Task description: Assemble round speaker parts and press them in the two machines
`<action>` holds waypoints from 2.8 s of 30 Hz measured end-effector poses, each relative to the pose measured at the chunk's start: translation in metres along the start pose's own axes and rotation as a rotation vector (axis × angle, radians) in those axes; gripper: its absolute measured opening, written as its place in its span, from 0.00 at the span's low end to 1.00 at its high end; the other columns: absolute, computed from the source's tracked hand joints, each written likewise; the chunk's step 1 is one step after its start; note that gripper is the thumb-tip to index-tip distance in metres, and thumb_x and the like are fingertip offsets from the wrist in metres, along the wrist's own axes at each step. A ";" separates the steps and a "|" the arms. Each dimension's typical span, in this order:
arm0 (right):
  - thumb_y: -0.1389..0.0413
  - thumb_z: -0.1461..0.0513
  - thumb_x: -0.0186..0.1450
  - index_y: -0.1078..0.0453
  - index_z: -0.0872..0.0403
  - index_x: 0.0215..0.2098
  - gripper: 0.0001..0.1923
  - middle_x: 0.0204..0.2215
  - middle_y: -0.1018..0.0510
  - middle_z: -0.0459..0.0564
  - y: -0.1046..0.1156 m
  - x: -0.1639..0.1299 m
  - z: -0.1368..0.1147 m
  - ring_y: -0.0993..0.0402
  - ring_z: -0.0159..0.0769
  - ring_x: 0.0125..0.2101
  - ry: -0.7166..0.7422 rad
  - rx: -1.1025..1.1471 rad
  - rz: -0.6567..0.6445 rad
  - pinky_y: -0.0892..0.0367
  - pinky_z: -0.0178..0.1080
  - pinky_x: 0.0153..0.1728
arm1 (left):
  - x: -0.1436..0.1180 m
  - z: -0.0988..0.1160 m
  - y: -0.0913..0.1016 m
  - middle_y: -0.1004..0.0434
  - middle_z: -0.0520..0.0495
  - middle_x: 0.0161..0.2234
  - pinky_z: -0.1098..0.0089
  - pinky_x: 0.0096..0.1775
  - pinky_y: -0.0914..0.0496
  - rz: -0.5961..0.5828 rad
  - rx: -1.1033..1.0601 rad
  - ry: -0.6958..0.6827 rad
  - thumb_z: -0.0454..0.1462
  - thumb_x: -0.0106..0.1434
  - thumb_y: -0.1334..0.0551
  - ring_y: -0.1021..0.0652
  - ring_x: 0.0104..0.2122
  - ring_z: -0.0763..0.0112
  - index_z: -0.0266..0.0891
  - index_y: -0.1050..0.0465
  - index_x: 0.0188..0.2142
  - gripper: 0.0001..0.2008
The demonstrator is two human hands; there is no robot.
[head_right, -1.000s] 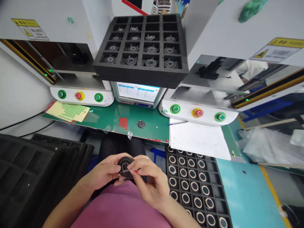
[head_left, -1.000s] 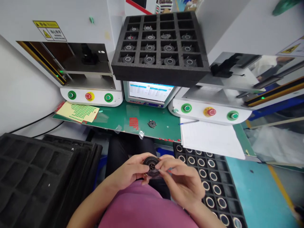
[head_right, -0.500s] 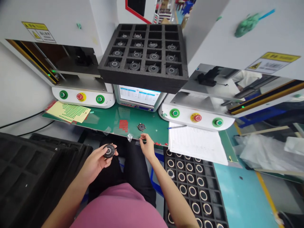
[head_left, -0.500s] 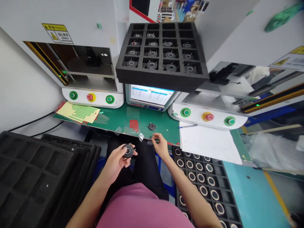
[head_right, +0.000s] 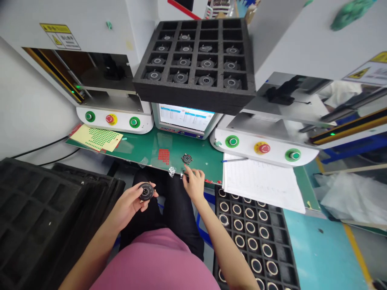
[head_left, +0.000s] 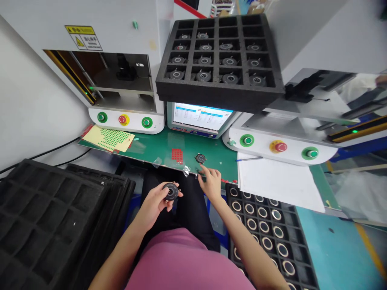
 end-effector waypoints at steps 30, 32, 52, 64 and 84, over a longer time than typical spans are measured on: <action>0.36 0.69 0.58 0.35 0.48 0.48 0.23 0.34 0.18 0.43 0.132 0.006 -0.139 0.20 0.33 0.36 -0.397 1.118 0.028 0.26 0.38 0.42 | -0.021 0.011 -0.036 0.23 0.48 0.42 0.72 0.37 0.20 -0.189 -0.006 -0.312 0.33 0.62 0.34 0.18 0.43 0.65 0.40 0.25 0.42 0.08; 0.37 0.69 0.59 0.39 0.47 0.51 0.26 0.34 0.18 0.42 0.130 0.006 -0.144 0.21 0.33 0.38 -0.360 1.109 0.044 0.27 0.40 0.45 | -0.020 0.008 -0.039 0.24 0.51 0.40 0.70 0.37 0.19 -0.198 -0.038 -0.341 0.32 0.63 0.34 0.17 0.41 0.68 0.41 0.27 0.42 0.08; 0.41 0.72 0.63 0.43 0.43 0.59 0.31 0.35 0.18 0.42 0.170 0.049 -0.140 0.21 0.34 0.39 0.122 1.094 -0.572 0.29 0.44 0.48 | -0.010 0.022 -0.037 0.19 0.46 0.34 0.71 0.34 0.22 -0.613 0.086 0.052 0.30 0.43 0.23 0.18 0.33 0.67 0.39 0.22 0.44 0.26; 0.32 0.56 0.56 0.27 0.53 0.23 0.13 0.11 0.28 0.41 0.153 0.003 -0.160 0.38 0.26 0.10 -0.727 1.596 -0.361 0.38 0.28 0.11 | -0.030 0.042 -0.039 0.20 0.45 0.45 0.72 0.40 0.20 -0.304 0.517 -0.753 0.31 0.50 0.25 0.18 0.40 0.67 0.49 0.25 0.54 0.31; 0.33 0.51 0.56 0.36 0.53 0.21 0.20 0.12 0.30 0.42 0.149 -0.004 -0.170 0.44 0.22 0.08 -0.836 1.705 -0.539 0.39 0.27 0.10 | -0.037 0.050 -0.044 0.18 0.43 0.45 0.68 0.41 0.21 -0.323 0.749 -0.889 0.36 0.53 0.27 0.18 0.41 0.65 0.49 0.27 0.56 0.30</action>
Point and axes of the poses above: each hand's wrist, its own x-axis towards the middle knuckle, its own y-axis out of the back of the hand, z = x × y, the point moved 3 cm from there along x, towards the middle knuckle
